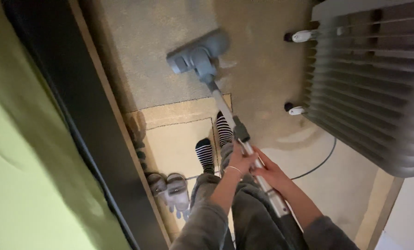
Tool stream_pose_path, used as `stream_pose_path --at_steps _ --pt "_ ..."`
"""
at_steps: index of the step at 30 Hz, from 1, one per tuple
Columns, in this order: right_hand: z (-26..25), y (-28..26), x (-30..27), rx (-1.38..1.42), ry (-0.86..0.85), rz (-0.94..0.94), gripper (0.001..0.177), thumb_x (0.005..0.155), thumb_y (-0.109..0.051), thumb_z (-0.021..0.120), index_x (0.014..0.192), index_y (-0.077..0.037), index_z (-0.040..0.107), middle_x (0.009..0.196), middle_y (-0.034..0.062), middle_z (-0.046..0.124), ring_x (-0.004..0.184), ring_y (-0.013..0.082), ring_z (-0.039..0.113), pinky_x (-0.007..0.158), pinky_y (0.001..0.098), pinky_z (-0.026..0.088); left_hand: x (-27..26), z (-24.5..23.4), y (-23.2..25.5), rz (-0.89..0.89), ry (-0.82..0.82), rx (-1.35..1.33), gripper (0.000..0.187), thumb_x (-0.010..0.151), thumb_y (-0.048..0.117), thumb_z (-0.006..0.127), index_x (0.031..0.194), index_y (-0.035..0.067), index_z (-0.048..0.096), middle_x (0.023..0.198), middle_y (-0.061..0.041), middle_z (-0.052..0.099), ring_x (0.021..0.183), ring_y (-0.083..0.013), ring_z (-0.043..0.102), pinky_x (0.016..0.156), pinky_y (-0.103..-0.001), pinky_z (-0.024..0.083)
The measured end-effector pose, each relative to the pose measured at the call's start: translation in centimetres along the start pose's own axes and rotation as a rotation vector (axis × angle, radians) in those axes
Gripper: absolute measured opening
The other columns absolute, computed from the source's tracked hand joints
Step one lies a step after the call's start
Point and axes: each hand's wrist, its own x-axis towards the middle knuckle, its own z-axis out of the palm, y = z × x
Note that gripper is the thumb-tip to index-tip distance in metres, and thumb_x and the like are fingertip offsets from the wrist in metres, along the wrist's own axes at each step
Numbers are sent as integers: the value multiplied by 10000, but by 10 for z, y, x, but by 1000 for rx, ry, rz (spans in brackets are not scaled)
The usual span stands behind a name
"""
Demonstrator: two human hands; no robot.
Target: Vacuuming a rug and floor area using a canister vacuum and switching between the floor head and crevice tool.
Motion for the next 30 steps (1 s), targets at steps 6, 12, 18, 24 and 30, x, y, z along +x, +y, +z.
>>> stream_pose_path --at_steps 6,12,18,24,30 --pt "-20 -9 9 -11 63 104 935 837 -156 778 1644 -270 319 1404 318 440 1092 430 565 851 535 529 36 22 -9 -183 -93 99 1041 754 534 764 1601 291 209 1444 -122 587 1291 -307 595 1091 -473 497" --pt "-13 -33 72 63 50 -79 875 807 -107 788 1592 -219 416 1642 193 323 1390 355 466 1090 522 460 88 -17 34 -41 12 80 554 860 431 744 1360 246 594 1201 -61 731 1146 -266 695 1019 -471 544" --pt "17 -152 71 -40 -24 -142 858 902 -240 736 1640 -150 307 1700 187 221 1546 379 236 1226 525 290 64 -59 129 -11 158 185 1084 839 508 729 1645 179 82 1569 -202 450 1404 -387 487 1195 -516 397" --pt "12 -168 71 22 -92 -108 926 842 -229 743 1643 -230 277 1322 150 616 887 276 708 611 462 645 52 -62 143 69 200 99 1047 827 570 739 1619 113 230 1372 -188 611 1315 -362 579 1193 -527 381" --pt "-6 -174 16 -57 48 -4 946 819 -274 746 1647 -244 289 1270 168 606 872 272 704 668 449 616 39 -73 88 1 172 -14 942 880 556 735 1595 99 326 1339 -156 656 1163 -291 692 1090 -516 471"
